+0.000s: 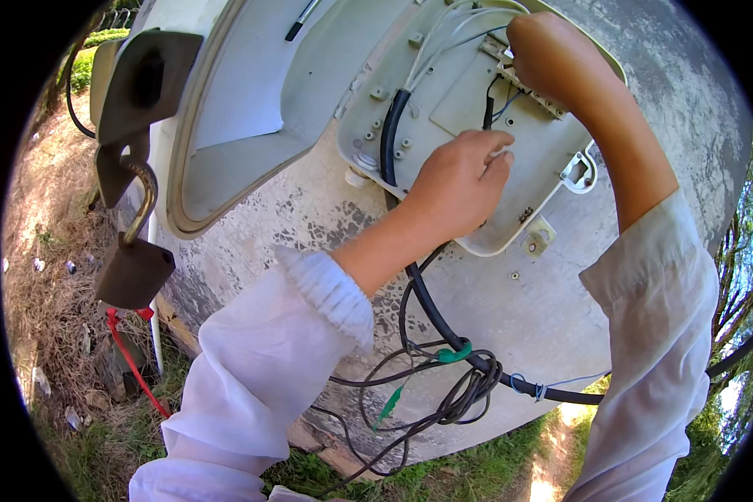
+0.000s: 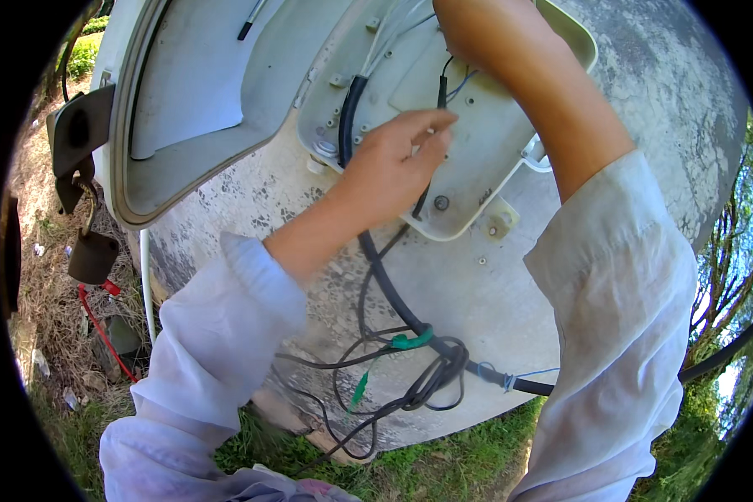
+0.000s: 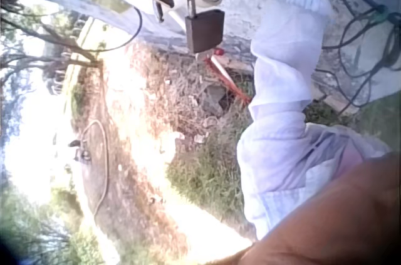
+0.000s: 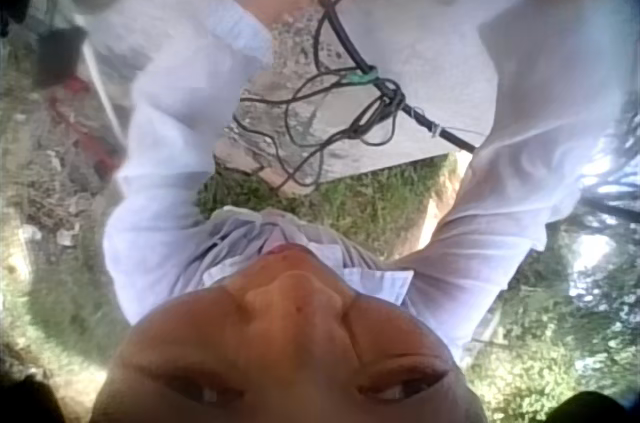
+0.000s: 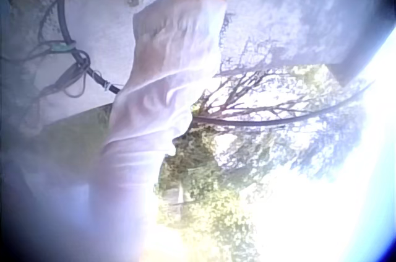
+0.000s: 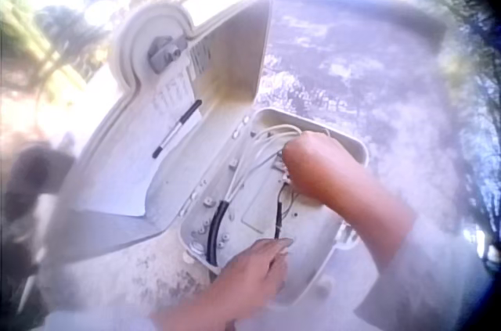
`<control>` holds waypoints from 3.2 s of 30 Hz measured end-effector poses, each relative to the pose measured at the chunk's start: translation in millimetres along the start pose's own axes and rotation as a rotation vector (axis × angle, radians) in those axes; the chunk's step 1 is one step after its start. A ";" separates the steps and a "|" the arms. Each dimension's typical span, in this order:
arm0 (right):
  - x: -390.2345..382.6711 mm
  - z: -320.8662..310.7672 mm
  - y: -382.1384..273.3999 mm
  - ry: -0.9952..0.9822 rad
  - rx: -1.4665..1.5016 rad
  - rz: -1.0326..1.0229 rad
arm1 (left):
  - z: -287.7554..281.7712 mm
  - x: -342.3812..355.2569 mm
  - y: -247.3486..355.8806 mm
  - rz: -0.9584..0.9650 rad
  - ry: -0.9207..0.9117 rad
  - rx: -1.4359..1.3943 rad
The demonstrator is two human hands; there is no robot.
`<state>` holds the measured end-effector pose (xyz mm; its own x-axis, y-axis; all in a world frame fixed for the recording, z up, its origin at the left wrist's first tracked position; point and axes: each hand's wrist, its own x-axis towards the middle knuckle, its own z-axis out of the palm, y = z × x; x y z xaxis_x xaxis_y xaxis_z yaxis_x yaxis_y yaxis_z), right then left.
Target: The person opens a wall-mounted electrical box and manipulates the internal wiring and components. They use a red-handled tool to work on a small black device attached to the wires, then close the box and secure it with a padlock.
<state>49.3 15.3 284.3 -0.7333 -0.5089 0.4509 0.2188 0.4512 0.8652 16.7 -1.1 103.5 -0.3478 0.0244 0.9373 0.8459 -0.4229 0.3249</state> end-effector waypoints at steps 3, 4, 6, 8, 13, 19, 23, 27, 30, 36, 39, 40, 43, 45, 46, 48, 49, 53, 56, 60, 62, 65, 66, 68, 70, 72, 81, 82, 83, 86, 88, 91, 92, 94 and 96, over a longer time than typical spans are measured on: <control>3.3 -5.0 -1.4 -0.009 -0.016 -0.014 | 1.0 40.7 5.1 0.005 0.224 -0.078; 4.8 -5.4 -3.2 -0.009 -0.016 -0.017 | -1.4 52.8 6.0 0.068 0.318 -0.069; 11.2 -7.3 -8.3 0.002 -0.011 -0.024 | -15.1 65.8 12.1 0.110 0.313 -0.011; 8.9 -4.8 -8.1 0.076 0.046 -0.039 | -33.0 71.2 16.0 0.144 0.304 0.044; 2.2 -2.3 -14.7 0.158 0.127 -0.008 | -51.7 69.2 19.9 0.082 0.194 -0.003; -5.7 -4.6 2.2 0.042 0.046 0.067 | -35.0 17.4 -15.0 -0.032 -0.004 0.237; -18.7 -4.5 12.1 -0.017 0.011 0.095 | -26.9 -42.8 -28.5 -0.065 -0.179 0.253; -23.0 -8.4 17.6 -0.018 0.021 0.116 | -26.6 -83.0 -10.7 -0.049 -0.289 0.221; -26.3 -9.6 20.9 -0.010 0.021 0.118 | -23.7 -82.9 1.5 -0.069 -0.315 0.201; -15.6 -6.6 8.5 0.027 0.029 0.080 | -15.4 -81.2 4.5 -0.054 -0.352 0.115; -11.4 -6.8 5.0 0.036 0.032 0.074 | -11.3 -87.6 4.2 -0.046 -0.377 0.071; -10.8 -6.3 6.1 0.034 0.029 0.078 | -10.2 -88.6 4.2 -0.041 -0.380 0.068; -12.4 -10.7 14.3 0.006 0.007 0.099 | -14.2 -85.9 8.2 -0.037 -0.385 0.060; -17.5 -12.7 18.6 -0.020 -0.004 0.120 | -18.7 -84.2 11.7 -0.035 -0.376 0.079; -20.2 -12.2 19.8 -0.028 -0.003 0.134 | -20.6 -84.2 13.1 -0.033 -0.365 0.101; -22.7 -13.7 21.2 -0.041 -0.009 0.146 | -25.1 -82.6 13.9 -0.020 -0.342 0.137; -22.0 -16.1 21.8 -0.040 -0.011 0.146 | -27.6 -80.7 13.1 -0.008 -0.328 0.152; -22.3 -9.4 20.0 -0.018 -0.003 0.143 | -31.9 -82.5 11.3 -0.074 -0.359 0.139; -15.4 -8.3 13.5 0.019 0.020 0.129 | -33.7 -92.8 4.3 -0.119 -0.406 0.144; -10.5 -9.2 8.6 0.038 0.026 0.114 | -24.9 -104.5 1.3 -0.098 -0.414 0.066; -10.4 -9.0 8.4 0.040 0.030 0.117 | -24.5 -106.9 0.4 -0.091 -0.425 0.044; -14.8 -9.6 16.0 0.030 0.013 0.133 | -26.1 -104.5 1.6 -0.116 -0.436 0.046; -17.2 -9.6 19.8 0.021 0.002 0.142 | -26.8 -102.6 3.3 -0.114 -0.432 0.055; -22.1 -7.4 23.4 -0.012 -0.012 0.166 | -28.3 -100.4 7.2 -0.110 -0.423 0.072; -27.0 -13.7 19.2 -0.049 -0.014 0.198 | -31.1 -99.9 11.8 -0.092 -0.410 0.114; -31.1 -21.2 18.3 -0.104 -0.012 0.228 | -33.7 -98.3 15.9 -0.081 -0.401 0.132; -45.5 -26.1 19.3 -0.083 0.050 0.169 | -33.1 -100.7 13.2 -0.109 -0.393 0.136; -47.3 -27.1 18.2 -0.091 0.077 0.165 | -32.6 -100.6 12.3 -0.120 -0.394 0.131; -49.4 -27.2 16.6 -0.104 0.104 0.167 | -31.9 -101.0 10.7 -0.130 -0.396 0.127; -61.3 -28.3 16.3 -0.124 0.160 0.193 | -28.7 -103.1 6.7 -0.140 -0.434 0.135; -67.2 -26.2 15.7 -0.059 0.165 0.225 | -25.9 -104.7 3.3 -0.119 -0.368 0.178; -77.4 -11.9 18.6 0.072 0.163 0.258 | -15.7 -100.5 0.3 0.001 -0.225 0.308; -80.4 -7.1 18.7 0.085 0.175 0.269 | -12.8 -98.4 -1.2 0.055 -0.170 0.361; -82.9 -6.5 22.1 0.115 0.183 0.286 | -10.1 -90.8 -4.0 0.132 -0.186 0.482; -82.1 -10.5 22.6 0.106 0.188 0.253 | -7.5 -88.9 -8.1 0.139 -0.203 0.565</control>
<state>121.2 59.5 269.1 -0.5975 -0.4327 0.6751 0.2555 0.6954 0.6717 37.8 -6.6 16.6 -0.1823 0.1991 0.9629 0.9805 0.1098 0.1630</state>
